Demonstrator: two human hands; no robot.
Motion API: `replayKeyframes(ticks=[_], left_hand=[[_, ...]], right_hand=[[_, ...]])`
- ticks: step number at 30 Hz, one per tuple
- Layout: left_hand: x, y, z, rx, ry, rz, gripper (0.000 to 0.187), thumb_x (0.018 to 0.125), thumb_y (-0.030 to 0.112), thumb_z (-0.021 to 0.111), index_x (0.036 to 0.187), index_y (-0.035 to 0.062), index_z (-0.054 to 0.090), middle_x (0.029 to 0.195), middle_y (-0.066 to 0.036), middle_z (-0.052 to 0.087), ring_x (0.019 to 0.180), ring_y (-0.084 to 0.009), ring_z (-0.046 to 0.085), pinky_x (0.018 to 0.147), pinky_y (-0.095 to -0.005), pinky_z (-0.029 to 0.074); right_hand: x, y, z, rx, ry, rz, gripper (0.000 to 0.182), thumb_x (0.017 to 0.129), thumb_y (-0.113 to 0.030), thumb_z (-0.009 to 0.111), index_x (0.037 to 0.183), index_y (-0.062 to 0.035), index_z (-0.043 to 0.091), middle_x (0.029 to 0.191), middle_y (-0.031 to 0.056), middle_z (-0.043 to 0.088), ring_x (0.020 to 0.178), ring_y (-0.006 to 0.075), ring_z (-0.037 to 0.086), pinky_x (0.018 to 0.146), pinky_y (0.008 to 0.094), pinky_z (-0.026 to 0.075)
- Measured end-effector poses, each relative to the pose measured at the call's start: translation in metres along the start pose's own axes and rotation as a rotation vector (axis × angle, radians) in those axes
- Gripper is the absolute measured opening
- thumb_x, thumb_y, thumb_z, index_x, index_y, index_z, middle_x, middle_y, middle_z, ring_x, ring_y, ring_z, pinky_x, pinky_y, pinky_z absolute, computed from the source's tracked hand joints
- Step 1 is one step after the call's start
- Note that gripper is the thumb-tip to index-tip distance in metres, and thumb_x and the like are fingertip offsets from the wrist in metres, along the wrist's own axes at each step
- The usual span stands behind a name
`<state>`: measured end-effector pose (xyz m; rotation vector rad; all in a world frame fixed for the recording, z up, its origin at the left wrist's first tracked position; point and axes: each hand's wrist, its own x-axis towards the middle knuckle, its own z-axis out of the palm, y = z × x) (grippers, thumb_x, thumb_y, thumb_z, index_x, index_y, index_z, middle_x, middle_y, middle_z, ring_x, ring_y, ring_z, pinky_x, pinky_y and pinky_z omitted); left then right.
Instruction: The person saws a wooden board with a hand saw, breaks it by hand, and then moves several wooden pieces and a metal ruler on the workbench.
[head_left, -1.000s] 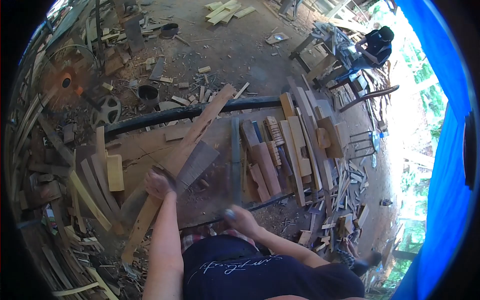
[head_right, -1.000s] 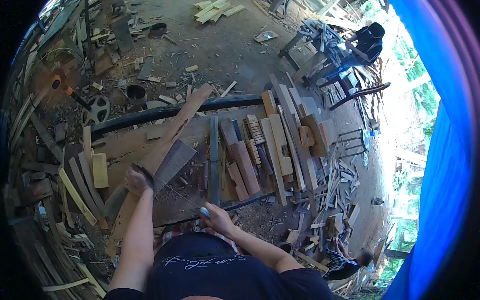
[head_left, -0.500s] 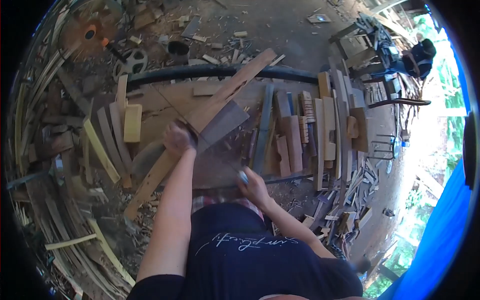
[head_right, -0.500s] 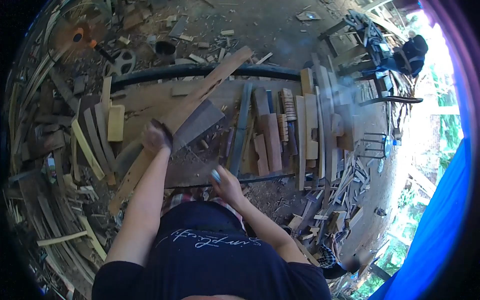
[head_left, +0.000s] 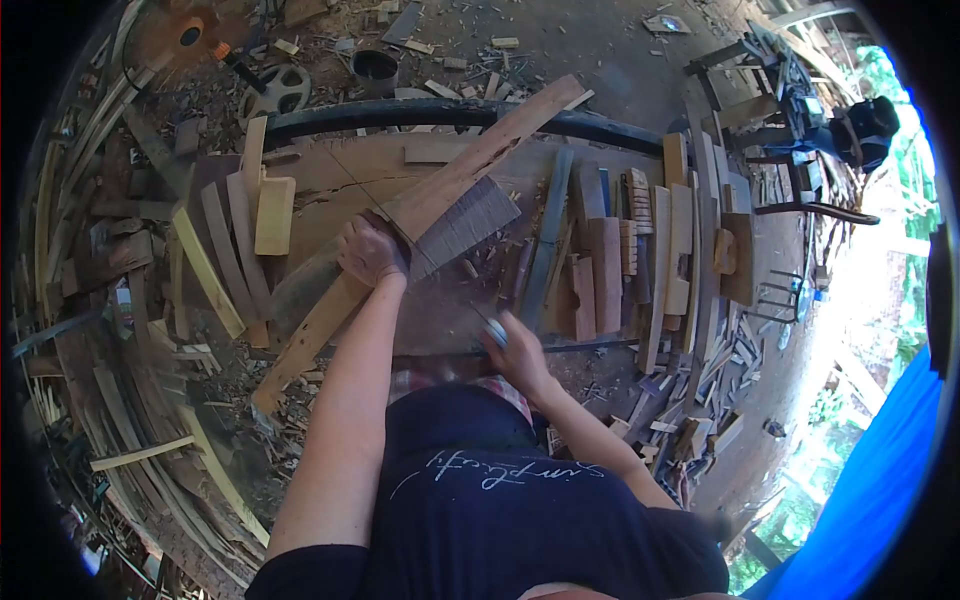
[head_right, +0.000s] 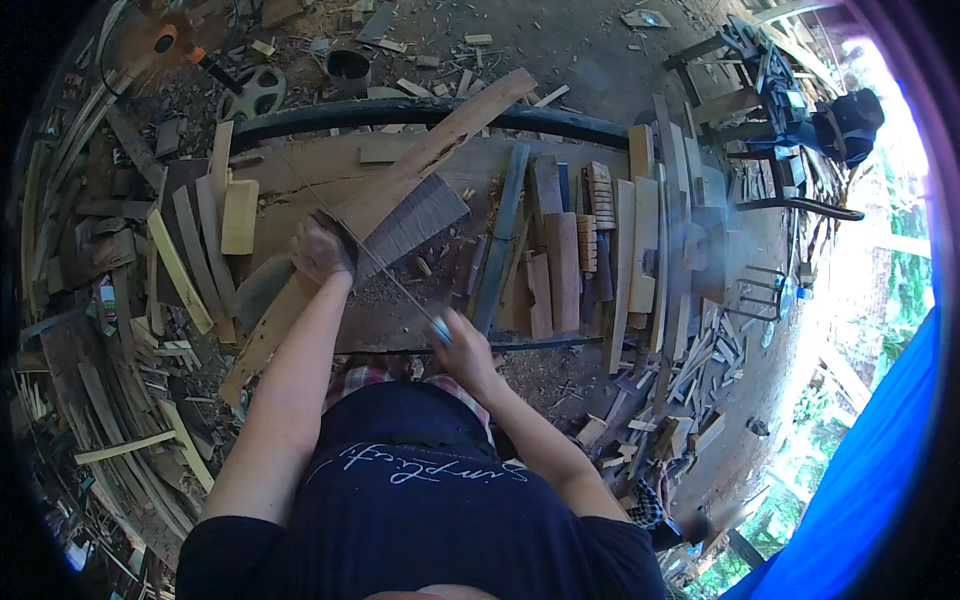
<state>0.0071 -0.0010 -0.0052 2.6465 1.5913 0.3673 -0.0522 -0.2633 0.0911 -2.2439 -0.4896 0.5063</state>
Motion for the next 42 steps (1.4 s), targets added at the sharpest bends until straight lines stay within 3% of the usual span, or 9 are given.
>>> replayKeyframes(ticks=[5, 11, 13, 18, 23, 25, 35, 40, 42], left_hand=[[0.001, 0.004, -0.011, 0.05, -0.017, -0.019, 0.022, 0.094, 0.03, 0.05, 0.086, 0.0137, 0.063, 0.09, -0.003, 0.065, 0.092, -0.0263, 0.063, 0.071, -0.0435, 0.05], [-0.001, -0.005, 0.008, 0.023, -0.067, 0.002, 0.016, 0.091, 0.024, 0.051, 0.088, 0.014, 0.063, 0.096, -0.003, 0.065, 0.095, -0.0259, 0.062, 0.075, -0.0431, 0.048], [-0.001, -0.004, -0.003, 0.01, -0.087, 0.001, 0.015, 0.091, 0.022, 0.051, 0.088, 0.0141, 0.064, 0.096, -0.003, 0.065, 0.096, -0.0255, 0.062, 0.076, -0.0428, 0.048], [0.0, -0.001, -0.005, 0.051, -0.067, -0.017, 0.016, 0.09, 0.02, 0.05, 0.09, 0.0146, 0.065, 0.096, -0.003, 0.065, 0.097, -0.0252, 0.062, 0.077, -0.0425, 0.048], [0.001, -0.002, -0.001, -0.019, -0.049, 0.0, 0.014, 0.089, 0.02, 0.053, 0.09, 0.0151, 0.066, 0.093, -0.003, 0.066, 0.094, -0.0249, 0.063, 0.073, -0.0426, 0.049], [0.003, 0.003, -0.009, -0.005, -0.054, -0.008, 0.015, 0.09, 0.022, 0.052, 0.09, 0.0151, 0.066, 0.092, -0.003, 0.066, 0.094, -0.025, 0.063, 0.072, -0.0431, 0.049], [0.003, 0.001, -0.006, 0.037, -0.025, 0.006, 0.021, 0.093, 0.028, 0.051, 0.09, 0.0132, 0.066, 0.091, -0.005, 0.065, 0.092, -0.0273, 0.062, 0.076, -0.0429, 0.048], [-0.003, -0.007, -0.001, -0.063, -0.026, 0.016, 0.022, 0.092, 0.028, 0.049, 0.095, 0.0131, 0.065, 0.096, -0.006, 0.064, 0.095, -0.029, 0.061, 0.079, -0.0431, 0.048], [-0.004, -0.007, 0.003, -0.105, -0.078, -0.014, 0.024, 0.093, 0.028, 0.046, 0.098, 0.0125, 0.064, 0.097, -0.008, 0.064, 0.096, -0.0297, 0.06, 0.08, -0.0434, 0.048]], right_hand=[[0.034, -0.018, 0.023, 0.03, 0.028, -0.077, 0.027, 0.088, -0.019, 0.067, 0.104, -0.0041, 0.051, 0.095, 0.025, 0.059, 0.088, 0.0461, 0.058, 0.07, 0.0497, 0.047], [-0.084, 0.049, -0.023, -0.146, 0.015, -0.103, 0.03, 0.088, -0.021, 0.068, 0.105, -0.0041, 0.052, 0.089, 0.0193, 0.059, 0.082, 0.0407, 0.062, 0.067, 0.0477, 0.05], [-0.069, 0.031, -0.019, -0.094, -0.011, 0.028, 0.022, 0.088, -0.018, 0.068, 0.099, -0.0034, 0.057, 0.092, 0.0196, 0.062, 0.085, 0.0428, 0.062, 0.068, 0.0489, 0.05], [0.033, 0.004, 0.034, -0.011, 0.096, -0.199, 0.025, 0.088, -0.018, 0.067, 0.101, -0.0043, 0.051, 0.085, 0.0183, 0.058, 0.079, 0.042, 0.059, 0.064, 0.0473, 0.048], [-0.043, 0.028, 0.0, -0.048, 0.018, -0.054, 0.022, 0.088, -0.02, 0.067, 0.099, -0.0047, 0.055, 0.085, 0.0177, 0.058, 0.078, 0.0403, 0.061, 0.064, 0.047, 0.049], [-0.091, 0.052, -0.013, -0.044, 0.046, 0.009, 0.019, 0.089, -0.019, 0.067, 0.093, -0.0039, 0.055, 0.084, 0.022, 0.059, 0.081, 0.0452, 0.059, 0.066, 0.05, 0.047], [0.041, -0.014, 0.033, 0.021, 0.076, -0.158, 0.025, 0.089, -0.019, 0.065, 0.103, -0.0056, 0.05, 0.089, 0.0198, 0.058, 0.083, 0.0427, 0.06, 0.067, 0.0498, 0.048], [-0.078, 0.049, -0.012, 0.005, 0.051, -0.035, 0.018, 0.087, -0.014, 0.069, 0.091, -0.0024, 0.056, 0.081, 0.0217, 0.059, 0.074, 0.0441, 0.06, 0.061, 0.0466, 0.047], [-0.098, 0.054, -0.021, 0.021, 0.01, 0.047, 0.018, 0.083, -0.007, 0.072, 0.094, -0.0021, 0.059, 0.077, 0.0165, 0.059, 0.066, 0.0307, 0.064, 0.058, 0.0411, 0.049]])
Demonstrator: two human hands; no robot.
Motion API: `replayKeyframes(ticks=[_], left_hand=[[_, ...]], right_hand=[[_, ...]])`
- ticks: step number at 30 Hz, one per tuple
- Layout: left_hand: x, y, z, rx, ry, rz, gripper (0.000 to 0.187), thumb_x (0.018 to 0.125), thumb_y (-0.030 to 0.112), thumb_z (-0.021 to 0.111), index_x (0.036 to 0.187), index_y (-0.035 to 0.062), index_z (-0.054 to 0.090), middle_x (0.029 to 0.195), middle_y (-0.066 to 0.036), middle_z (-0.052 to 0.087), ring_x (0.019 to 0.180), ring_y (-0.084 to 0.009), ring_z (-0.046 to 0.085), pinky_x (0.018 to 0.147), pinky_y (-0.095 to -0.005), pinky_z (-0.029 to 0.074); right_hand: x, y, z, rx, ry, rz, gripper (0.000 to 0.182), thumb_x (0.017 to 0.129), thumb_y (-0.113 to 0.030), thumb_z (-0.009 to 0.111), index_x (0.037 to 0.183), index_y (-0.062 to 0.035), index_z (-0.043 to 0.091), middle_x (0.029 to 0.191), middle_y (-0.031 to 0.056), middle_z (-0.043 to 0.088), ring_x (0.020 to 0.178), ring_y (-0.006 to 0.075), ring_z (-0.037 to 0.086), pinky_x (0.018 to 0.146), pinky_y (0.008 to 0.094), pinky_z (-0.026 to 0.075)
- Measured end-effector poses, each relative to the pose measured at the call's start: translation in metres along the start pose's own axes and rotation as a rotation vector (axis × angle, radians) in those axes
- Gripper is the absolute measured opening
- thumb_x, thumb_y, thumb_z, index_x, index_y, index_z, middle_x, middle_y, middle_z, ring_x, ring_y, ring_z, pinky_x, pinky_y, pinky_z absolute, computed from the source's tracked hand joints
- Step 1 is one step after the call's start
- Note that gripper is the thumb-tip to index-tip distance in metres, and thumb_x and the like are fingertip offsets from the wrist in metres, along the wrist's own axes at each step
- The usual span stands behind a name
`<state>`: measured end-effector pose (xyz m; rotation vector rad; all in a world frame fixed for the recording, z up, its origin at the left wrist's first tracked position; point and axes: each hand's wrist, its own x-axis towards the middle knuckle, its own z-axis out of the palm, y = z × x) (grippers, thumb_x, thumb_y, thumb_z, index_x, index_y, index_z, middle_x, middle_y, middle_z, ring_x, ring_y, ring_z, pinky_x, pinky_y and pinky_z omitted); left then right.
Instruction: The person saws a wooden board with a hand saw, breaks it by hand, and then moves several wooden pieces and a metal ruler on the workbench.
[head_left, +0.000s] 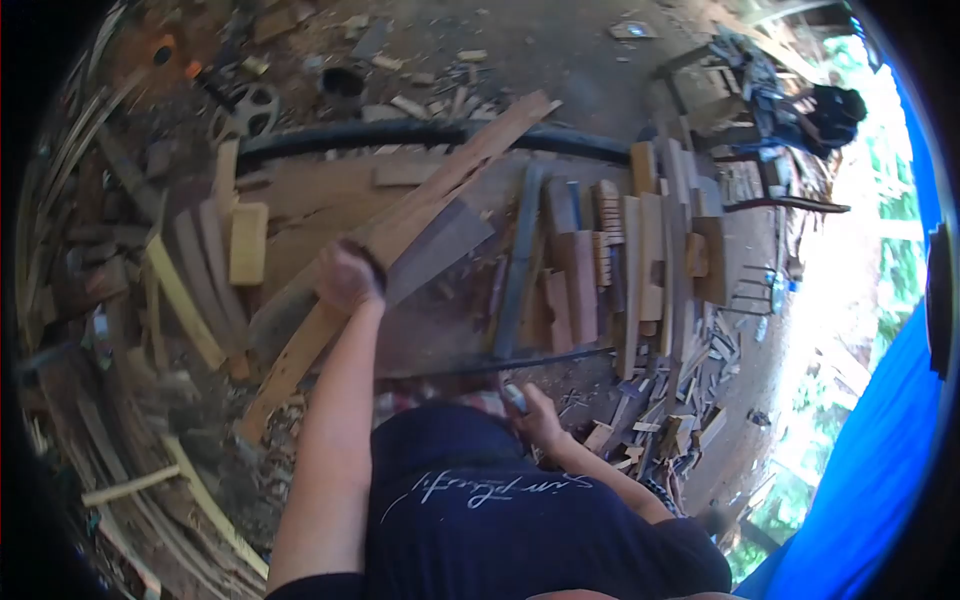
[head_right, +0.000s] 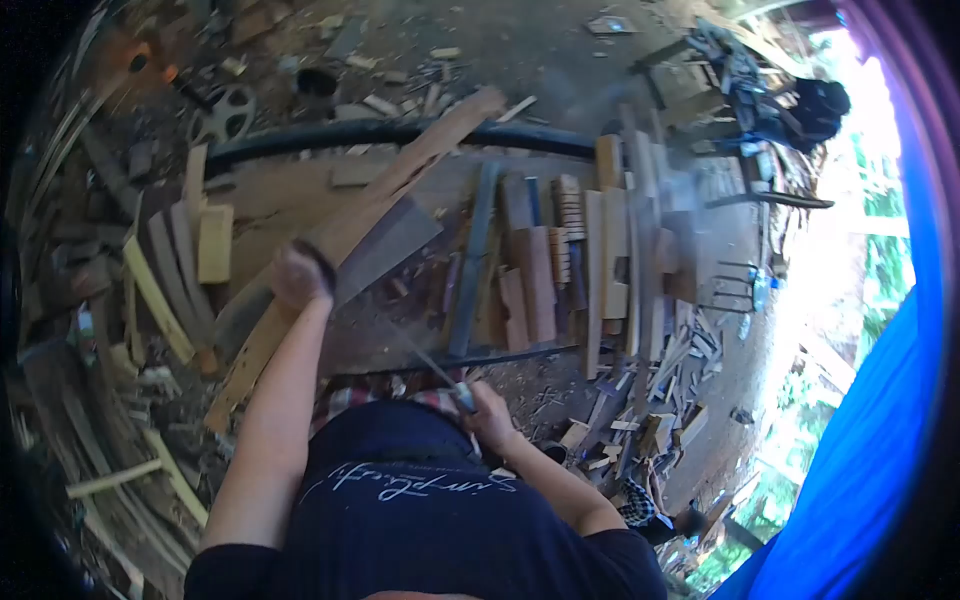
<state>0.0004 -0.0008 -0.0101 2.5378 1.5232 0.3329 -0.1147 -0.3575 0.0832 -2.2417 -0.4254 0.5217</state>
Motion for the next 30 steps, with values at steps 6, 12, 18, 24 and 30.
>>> replayKeyframes(ticks=[6, 12, 18, 24, 30], left_hand=[[0.0, 0.002, -0.001, 0.108, 0.0, 0.041, 0.026, 0.097, 0.026, 0.042, 0.099, 0.0107, 0.063, 0.1, -0.01, 0.064, 0.099, -0.0303, 0.061, 0.081, -0.0442, 0.049], [-0.001, -0.045, 0.069, 0.005, 0.177, 0.142, 0.025, 0.097, 0.025, 0.043, 0.099, 0.0095, 0.063, 0.101, -0.01, 0.064, 0.097, -0.0297, 0.062, 0.077, -0.0441, 0.05], [0.004, -0.032, 0.065, 0.092, 0.207, 0.112, 0.023, 0.096, 0.024, 0.044, 0.096, 0.0101, 0.062, 0.099, -0.009, 0.063, 0.096, -0.0288, 0.062, 0.075, -0.0428, 0.051], [0.013, -0.043, 0.073, 0.202, 0.224, 0.216, 0.025, 0.098, 0.025, 0.043, 0.097, 0.0102, 0.063, 0.099, -0.009, 0.063, 0.093, -0.0282, 0.062, 0.075, -0.0426, 0.05], [0.005, -0.006, 0.01, 0.091, 0.044, 0.049, 0.024, 0.096, 0.025, 0.045, 0.097, 0.01, 0.063, 0.099, -0.009, 0.063, 0.093, -0.0282, 0.062, 0.077, -0.0432, 0.05]], right_hand=[[0.13, -0.052, 0.063, 0.102, -0.004, -0.09, 0.029, 0.082, -0.012, 0.069, 0.106, -0.0066, 0.053, 0.093, 0.0206, 0.058, 0.085, 0.0432, 0.059, 0.072, 0.0442, 0.049], [0.044, -0.024, 0.014, 0.013, -0.138, 0.085, 0.031, 0.085, -0.021, 0.07, 0.108, -0.0065, 0.054, 0.094, 0.0196, 0.06, 0.089, 0.0416, 0.062, 0.074, 0.0466, 0.05], [0.029, -0.019, 0.01, -0.005, -0.12, 0.128, 0.028, 0.089, -0.024, 0.067, 0.106, -0.0062, 0.054, 0.089, 0.0205, 0.06, 0.085, 0.0433, 0.062, 0.071, 0.0501, 0.05], [0.116, -0.059, 0.056, 0.035, -0.008, -0.115, 0.029, 0.09, -0.023, 0.064, 0.106, -0.0061, 0.048, 0.09, 0.0218, 0.058, 0.085, 0.0447, 0.06, 0.068, 0.0502, 0.048], [0.014, -0.009, 0.018, -0.024, -0.044, -0.052, 0.032, 0.086, -0.022, 0.069, 0.107, -0.0066, 0.049, 0.092, 0.0194, 0.058, 0.083, 0.0432, 0.061, 0.068, 0.0494, 0.049]])
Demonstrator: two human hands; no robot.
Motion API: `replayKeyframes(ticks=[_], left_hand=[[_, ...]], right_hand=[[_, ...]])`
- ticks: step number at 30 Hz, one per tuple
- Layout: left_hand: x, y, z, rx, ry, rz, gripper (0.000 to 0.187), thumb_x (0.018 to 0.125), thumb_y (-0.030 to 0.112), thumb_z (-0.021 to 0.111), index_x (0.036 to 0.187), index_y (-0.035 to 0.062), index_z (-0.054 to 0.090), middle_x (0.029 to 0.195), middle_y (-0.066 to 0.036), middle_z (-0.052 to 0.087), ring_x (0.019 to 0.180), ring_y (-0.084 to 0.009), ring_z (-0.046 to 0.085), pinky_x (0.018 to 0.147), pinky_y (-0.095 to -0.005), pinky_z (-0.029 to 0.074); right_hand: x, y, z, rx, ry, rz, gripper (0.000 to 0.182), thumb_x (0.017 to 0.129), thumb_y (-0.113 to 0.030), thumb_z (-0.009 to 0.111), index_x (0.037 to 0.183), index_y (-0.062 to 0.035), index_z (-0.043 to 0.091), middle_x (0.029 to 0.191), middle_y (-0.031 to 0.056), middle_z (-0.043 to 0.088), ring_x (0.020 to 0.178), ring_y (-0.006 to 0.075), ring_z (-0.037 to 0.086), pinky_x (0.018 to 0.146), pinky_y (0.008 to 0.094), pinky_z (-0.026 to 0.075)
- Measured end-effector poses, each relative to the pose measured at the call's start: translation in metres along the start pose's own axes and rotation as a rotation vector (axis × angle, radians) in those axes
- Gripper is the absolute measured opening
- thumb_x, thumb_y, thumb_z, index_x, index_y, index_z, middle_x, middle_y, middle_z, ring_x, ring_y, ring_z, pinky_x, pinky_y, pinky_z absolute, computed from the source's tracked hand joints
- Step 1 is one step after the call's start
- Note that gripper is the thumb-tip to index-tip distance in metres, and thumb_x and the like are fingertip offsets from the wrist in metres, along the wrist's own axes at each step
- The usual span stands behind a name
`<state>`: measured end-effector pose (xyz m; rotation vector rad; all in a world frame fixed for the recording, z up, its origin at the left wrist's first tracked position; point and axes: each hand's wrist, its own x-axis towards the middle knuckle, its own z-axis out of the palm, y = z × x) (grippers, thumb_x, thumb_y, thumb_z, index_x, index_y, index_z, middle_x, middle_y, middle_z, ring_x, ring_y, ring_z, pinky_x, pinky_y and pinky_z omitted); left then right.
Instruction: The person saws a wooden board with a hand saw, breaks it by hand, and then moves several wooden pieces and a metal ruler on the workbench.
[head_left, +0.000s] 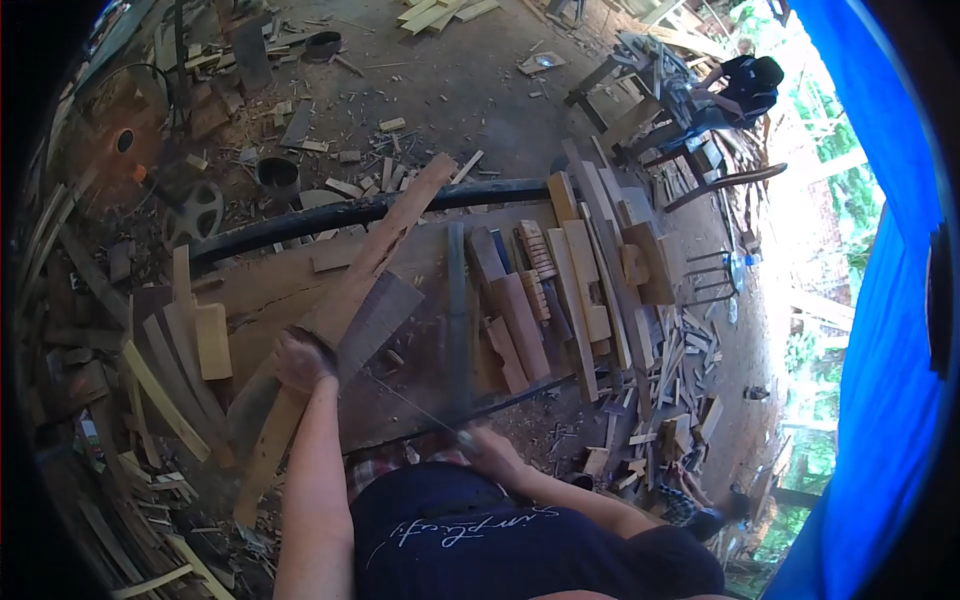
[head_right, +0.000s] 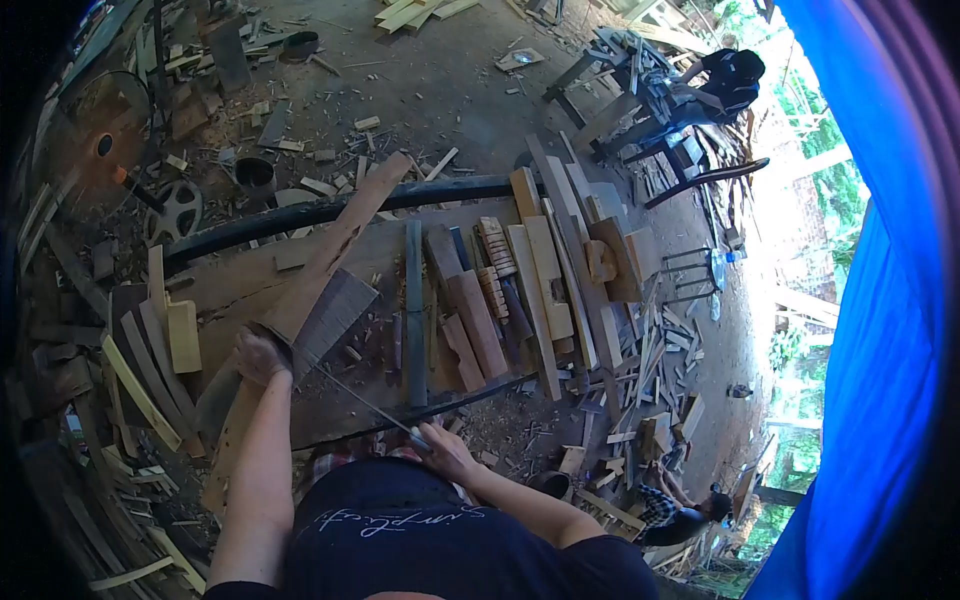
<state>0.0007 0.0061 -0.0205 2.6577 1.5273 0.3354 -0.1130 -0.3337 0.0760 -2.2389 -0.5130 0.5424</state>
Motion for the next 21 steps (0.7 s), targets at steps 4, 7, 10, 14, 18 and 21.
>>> replayKeyframes(ticks=[4, 7, 10, 14, 18, 21], left_hand=[[0.0, -0.043, 0.101, 0.012, 0.131, 0.091, 0.022, 0.094, 0.022, 0.045, 0.098, 0.01, 0.062, 0.101, -0.008, 0.064, 0.093, -0.0289, 0.062, 0.078, -0.0435, 0.05], [0.004, -0.046, 0.102, 0.049, 0.15, 0.102, 0.021, 0.093, 0.02, 0.044, 0.099, 0.0104, 0.062, 0.102, -0.008, 0.063, 0.094, -0.029, 0.062, 0.078, -0.0438, 0.05], [0.003, -0.045, 0.092, 0.078, 0.105, 0.091, 0.022, 0.093, 0.019, 0.043, 0.1, 0.0105, 0.062, 0.103, -0.008, 0.063, 0.094, -0.0291, 0.062, 0.078, -0.044, 0.05], [0.003, -0.048, 0.115, -0.033, 0.257, 0.116, 0.023, 0.094, 0.02, 0.042, 0.1, 0.0101, 0.062, 0.101, -0.009, 0.063, 0.095, -0.0295, 0.062, 0.077, -0.0438, 0.05], [-0.004, -0.023, 0.057, -0.152, 0.142, 0.031, 0.023, 0.094, 0.02, 0.042, 0.1, 0.0105, 0.062, 0.101, -0.007, 0.063, 0.095, -0.0289, 0.062, 0.078, -0.0429, 0.05], [0.0, -0.01, 0.022, -0.043, 0.005, 0.025, 0.024, 0.095, 0.021, 0.041, 0.098, 0.0101, 0.062, 0.101, -0.007, 0.063, 0.095, -0.0287, 0.062, 0.078, -0.0426, 0.049]], right_hand=[[0.031, -0.018, 0.002, 0.041, -0.009, 0.028, 0.029, 0.086, -0.02, 0.068, 0.105, -0.0066, 0.051, 0.092, 0.0195, 0.059, 0.083, 0.0436, 0.061, 0.068, 0.0493, 0.049], [0.093, -0.029, 0.029, 0.105, 0.067, -0.053, 0.027, 0.087, -0.019, 0.066, 0.106, -0.0067, 0.051, 0.092, 0.0202, 0.059, 0.085, 0.0435, 0.06, 0.069, 0.0497, 0.048], [0.105, -0.039, 0.03, 0.051, 0.024, -0.077, 0.025, 0.089, -0.018, 0.063, 0.106, -0.0068, 0.05, 0.091, 0.0207, 0.058, 0.086, 0.0432, 0.06, 0.069, 0.0499, 0.048], [0.018, -0.004, 0.001, 0.011, 0.014, -0.062, 0.023, 0.089, -0.019, 0.063, 0.104, -0.0058, 0.053, 0.086, 0.0205, 0.058, 0.083, 0.0431, 0.06, 0.069, 0.0485, 0.049], [-0.001, -0.009, -0.01, 0.065, 0.0, 0.08, 0.021, 0.091, -0.022, 0.063, 0.099, -0.0051, 0.053, 0.088, 0.0196, 0.059, 0.084, 0.042, 0.06, 0.07, 0.0483, 0.049], [0.064, -0.024, 0.013, 0.092, 0.021, 0.034, 0.023, 0.09, -0.022, 0.063, 0.098, -0.0053, 0.05, 0.088, 0.0194, 0.059, 0.084, 0.0427, 0.06, 0.07, 0.0489, 0.048]])
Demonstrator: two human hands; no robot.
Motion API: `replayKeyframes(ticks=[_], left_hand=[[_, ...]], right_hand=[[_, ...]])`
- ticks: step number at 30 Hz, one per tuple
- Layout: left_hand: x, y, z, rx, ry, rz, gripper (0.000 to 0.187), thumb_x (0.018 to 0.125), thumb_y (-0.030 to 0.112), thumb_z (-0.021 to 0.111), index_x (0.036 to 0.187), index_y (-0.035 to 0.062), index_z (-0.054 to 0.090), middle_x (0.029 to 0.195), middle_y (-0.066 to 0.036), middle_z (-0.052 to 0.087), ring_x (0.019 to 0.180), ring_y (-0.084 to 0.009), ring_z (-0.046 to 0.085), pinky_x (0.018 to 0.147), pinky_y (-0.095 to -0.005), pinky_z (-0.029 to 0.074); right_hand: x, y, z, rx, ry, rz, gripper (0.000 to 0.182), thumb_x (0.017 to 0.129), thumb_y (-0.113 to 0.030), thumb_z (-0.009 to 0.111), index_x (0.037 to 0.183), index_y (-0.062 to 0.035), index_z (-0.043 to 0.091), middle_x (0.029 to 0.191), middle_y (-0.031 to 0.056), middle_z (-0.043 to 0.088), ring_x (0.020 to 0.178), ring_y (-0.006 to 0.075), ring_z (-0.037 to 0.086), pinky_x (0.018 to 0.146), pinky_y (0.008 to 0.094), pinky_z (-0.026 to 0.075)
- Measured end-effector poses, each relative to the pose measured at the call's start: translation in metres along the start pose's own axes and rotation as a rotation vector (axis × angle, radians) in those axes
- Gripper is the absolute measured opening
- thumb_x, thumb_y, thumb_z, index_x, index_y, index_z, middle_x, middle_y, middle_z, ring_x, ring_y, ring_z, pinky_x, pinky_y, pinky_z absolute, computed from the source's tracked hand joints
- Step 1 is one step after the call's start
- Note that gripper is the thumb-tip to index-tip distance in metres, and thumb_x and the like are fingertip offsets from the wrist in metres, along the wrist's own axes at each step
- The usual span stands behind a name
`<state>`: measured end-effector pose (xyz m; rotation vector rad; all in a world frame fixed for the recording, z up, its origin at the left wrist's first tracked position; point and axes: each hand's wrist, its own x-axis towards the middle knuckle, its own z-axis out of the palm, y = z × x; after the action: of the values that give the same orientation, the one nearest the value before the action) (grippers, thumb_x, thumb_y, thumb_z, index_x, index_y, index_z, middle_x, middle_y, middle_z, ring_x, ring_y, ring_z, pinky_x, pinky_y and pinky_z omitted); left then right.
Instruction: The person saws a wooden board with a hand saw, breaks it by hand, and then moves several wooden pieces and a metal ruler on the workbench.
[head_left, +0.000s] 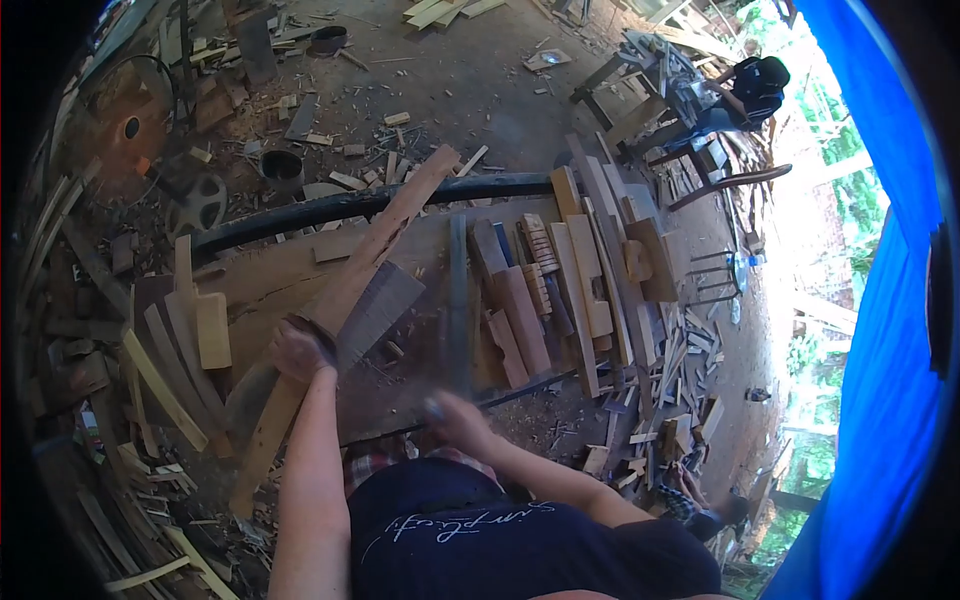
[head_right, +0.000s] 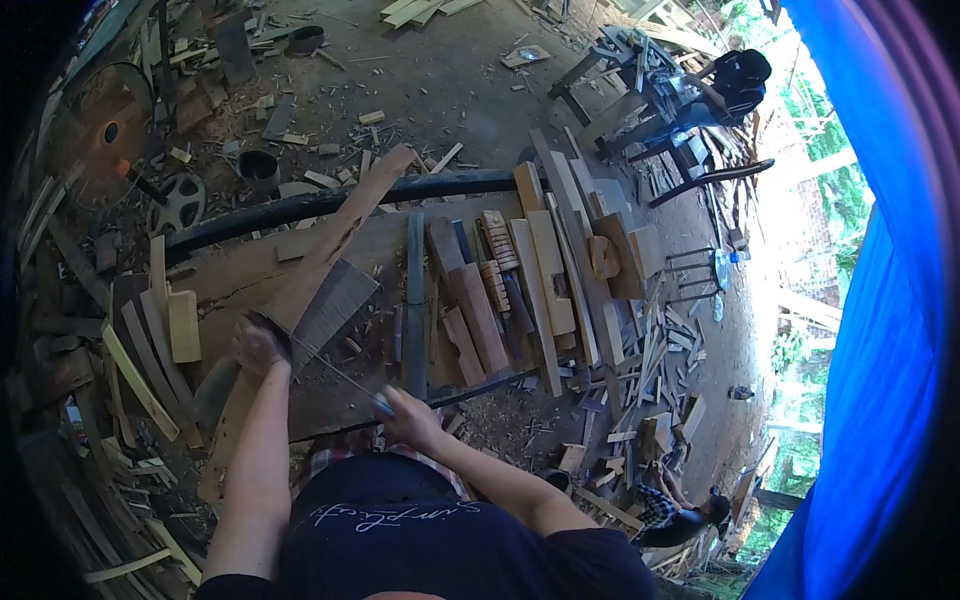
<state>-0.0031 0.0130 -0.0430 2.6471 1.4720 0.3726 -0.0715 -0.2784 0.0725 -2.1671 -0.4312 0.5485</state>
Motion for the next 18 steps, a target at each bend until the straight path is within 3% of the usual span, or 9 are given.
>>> replayKeyframes(ticks=[4, 5, 6, 7, 8, 10, 14, 15, 18], left_hand=[[-0.005, 0.007, -0.002, 0.034, 0.052, 0.0, 0.029, 0.096, 0.025, 0.04, 0.1, 0.01, 0.064, 0.106, -0.01, 0.064, 0.099, -0.0323, 0.061, 0.081, -0.0454, 0.049], [-0.005, -0.001, 0.01, 0.012, 0.108, 0.011, 0.031, 0.095, 0.027, 0.04, 0.102, 0.0101, 0.065, 0.109, -0.012, 0.064, 0.101, -0.0334, 0.061, 0.083, -0.0462, 0.049], [0.0, 0.008, -0.021, -0.051, -0.074, -0.076, 0.031, 0.095, 0.028, 0.04, 0.104, 0.0106, 0.064, 0.11, -0.012, 0.064, 0.102, -0.0337, 0.061, 0.084, -0.0462, 0.049], [0.004, 0.025, -0.056, -0.1, -0.257, -0.177, 0.032, 0.094, 0.028, 0.041, 0.107, 0.0111, 0.064, 0.112, -0.013, 0.064, 0.103, -0.0339, 0.061, 0.085, -0.0462, 0.049], [0.002, 0.026, -0.056, -0.155, -0.24, -0.209, 0.032, 0.094, 0.028, 0.041, 0.107, 0.0109, 0.064, 0.111, -0.013, 0.065, 0.103, -0.0335, 0.061, 0.085, -0.046, 0.049], [0.0, 0.014, -0.03, -0.161, -0.108, -0.139, 0.029, 0.093, 0.026, 0.041, 0.105, 0.0112, 0.063, 0.109, -0.012, 0.065, 0.102, -0.0321, 0.062, 0.084, -0.0448, 0.05], [0.0, 0.002, 0.003, 0.019, -0.027, -0.017, 0.019, 0.091, 0.02, 0.043, 0.096, 0.0128, 0.06, 0.099, -0.007, 0.063, 0.094, -0.0271, 0.061, 0.076, -0.0393, 0.05], [-0.007, -0.011, 0.045, 0.516, 0.283, 0.117, 0.013, 0.09, 0.019, 0.046, 0.09, 0.0135, 0.057, 0.092, -0.003, 0.059, 0.088, -0.0246, 0.06, 0.071, -0.036, 0.048], [-0.006, -0.005, 0.021, 0.254, 0.528, 0.156, 0.01, 0.087, 0.019, 0.05, 0.089, 0.0137, 0.058, 0.089, -0.002, 0.058, 0.086, -0.0246, 0.059, 0.069, -0.0375, 0.047]], right_hand=[[0.046, -0.019, 0.019, -0.052, 0.055, -0.148, 0.023, 0.089, -0.019, 0.063, 0.101, -0.006, 0.048, 0.09, 0.0192, 0.059, 0.087, 0.0421, 0.06, 0.07, 0.0488, 0.048], [0.03, 0.02, 0.038, 0.403, 0.05, -0.061, 0.022, 0.087, -0.015, 0.064, 0.102, -0.0064, 0.051, 0.094, 0.0192, 0.059, 0.09, 0.0407, 0.06, 0.074, 0.045, 0.05], [0.002, 0.009, 0.005, 0.292, -0.068, 0.081, 0.029, 0.082, -0.012, 0.07, 0.108, -0.0071, 0.057, 0.101, 0.0178, 0.061, 0.093, 0.0366, 0.062, 0.078, 0.0411, 0.051], [-0.029, 0.046, 0.019, 1.151, -0.003, 0.544, 0.039, 0.077, -0.011, 0.077, 0.112, -0.0073, 0.061, 0.106, 0.0167, 0.062, 0.096, 0.0318, 0.063, 0.081, 0.039, 0.05], [-0.051, 0.013, -0.024, 0.265, -0.098, 0.221, 0.044, 0.075, -0.013, 0.08, 0.115, -0.0065, 0.062, 0.104, 0.0144, 0.064, 0.094, 0.0288, 0.065, 0.078, 0.0392, 0.051], [-0.091, 0.042, -0.027, -0.053, 0.011, 0.173, 0.023, 0.083, -0.016, 0.075, 0.096, -0.0032, 0.061, 0.089, 0.0177, 0.063, 0.081, 0.0393, 0.064, 0.069, 0.0437, 0.05], [-0.031, 0.003, -0.02, -0.076, 0.026, -0.023, 0.023, 0.089, -0.019, 0.065, 0.104, -0.0053, 0.053, 0.088, 0.0206, 0.059, 0.085, 0.0436, 0.06, 0.069, 0.0486, 0.048], [-0.004, -0.004, -0.009, -0.067, 0.016, -0.054, 0.022, 0.09, -0.019, 0.064, 0.103, -0.0055, 0.052, 0.088, 0.0206, 0.059, 0.086, 0.0439, 0.06, 0.07, 0.0491, 0.048], [0.038, -0.023, 0.012, -0.028, 0.062, -0.111, 0.022, 0.09, -0.021, 0.064, 0.098, -0.0055, 0.051, 0.088, 0.0208, 0.058, 0.086, 0.044, 0.059, 0.07, 0.0492, 0.048]])
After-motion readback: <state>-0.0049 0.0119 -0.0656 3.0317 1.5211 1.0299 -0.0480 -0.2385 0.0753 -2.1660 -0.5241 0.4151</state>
